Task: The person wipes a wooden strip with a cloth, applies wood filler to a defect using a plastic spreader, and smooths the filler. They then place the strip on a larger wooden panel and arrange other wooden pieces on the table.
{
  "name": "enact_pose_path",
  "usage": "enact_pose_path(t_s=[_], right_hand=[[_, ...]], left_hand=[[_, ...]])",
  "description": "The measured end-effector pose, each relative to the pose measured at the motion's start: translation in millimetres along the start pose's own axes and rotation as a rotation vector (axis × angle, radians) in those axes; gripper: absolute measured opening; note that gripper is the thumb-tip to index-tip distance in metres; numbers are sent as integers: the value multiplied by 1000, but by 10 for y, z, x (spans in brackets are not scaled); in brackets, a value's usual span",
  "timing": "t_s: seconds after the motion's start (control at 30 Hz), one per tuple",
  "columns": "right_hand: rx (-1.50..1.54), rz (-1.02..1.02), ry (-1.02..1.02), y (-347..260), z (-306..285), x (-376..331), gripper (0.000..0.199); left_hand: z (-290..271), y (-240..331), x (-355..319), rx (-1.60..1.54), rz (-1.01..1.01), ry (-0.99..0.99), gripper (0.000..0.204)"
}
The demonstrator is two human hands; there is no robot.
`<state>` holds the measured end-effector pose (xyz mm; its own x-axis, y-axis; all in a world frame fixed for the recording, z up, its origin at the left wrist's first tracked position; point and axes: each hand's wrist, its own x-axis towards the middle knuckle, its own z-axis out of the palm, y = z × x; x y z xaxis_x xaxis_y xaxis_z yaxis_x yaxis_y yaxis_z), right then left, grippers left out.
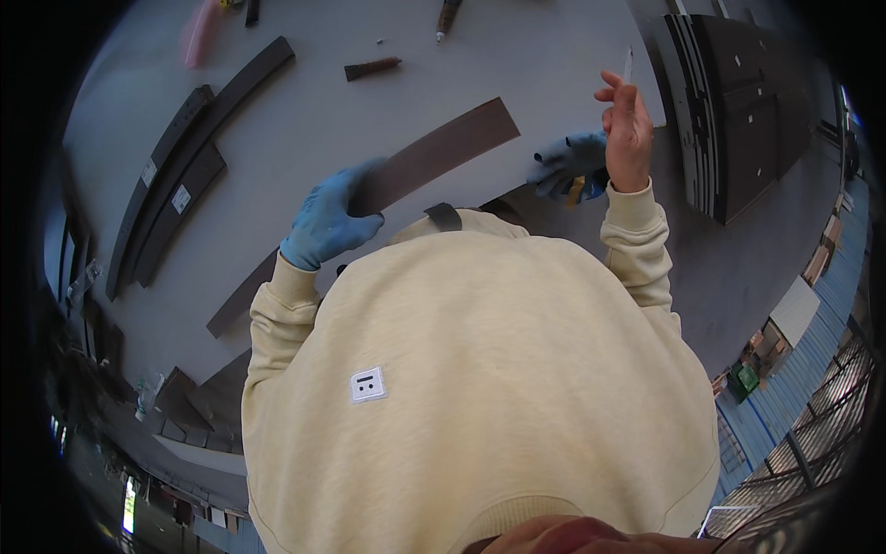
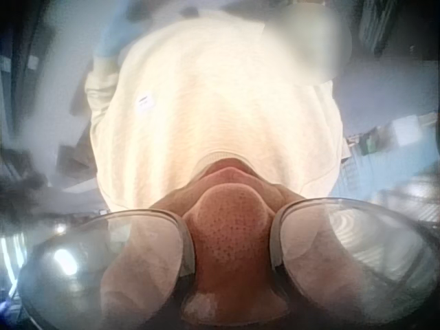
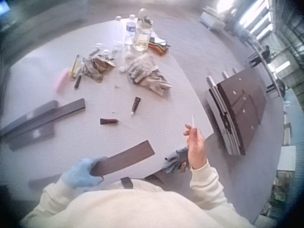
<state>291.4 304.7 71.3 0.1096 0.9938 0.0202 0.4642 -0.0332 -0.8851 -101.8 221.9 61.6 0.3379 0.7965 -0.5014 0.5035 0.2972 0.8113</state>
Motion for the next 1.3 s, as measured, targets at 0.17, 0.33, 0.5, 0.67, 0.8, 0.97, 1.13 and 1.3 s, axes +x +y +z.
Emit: enact_pose_path(t_s=[0.17, 0.33, 0.5, 0.67, 0.8, 0.97, 1.13, 1.3], right_hand=[[-148, 252, 6, 624, -190, -212, 37], [-103, 231, -10, 946, 275, 128, 33], [-45, 136, -50, 971, 927, 1008, 28], [70, 135, -82, 788, 1521, 1876, 27], [159, 163, -145, 618, 1948, 2228, 25], [149, 103, -327, 405, 2463, 2435, 26], [114, 12, -431, 174, 2860, 2762, 30], [-142, -377, -296, -9, 3414, 3172, 22]], left_hand=[[-11, -44, 177, 66, -81, -51, 69], [-26, -99, 307, 78, -54, 30, 70], [-196, -5, 370, 72, -82, 15, 71], [-302, -39, 449, 64, -76, 52, 72], [-332, -176, 562, 118, 5, 109, 73], [-495, -244, 571, 126, 19, 165, 73], [-828, -236, 433, -6, -2, 217, 75], [-1145, -290, 251, -39, -31, 305, 76]])
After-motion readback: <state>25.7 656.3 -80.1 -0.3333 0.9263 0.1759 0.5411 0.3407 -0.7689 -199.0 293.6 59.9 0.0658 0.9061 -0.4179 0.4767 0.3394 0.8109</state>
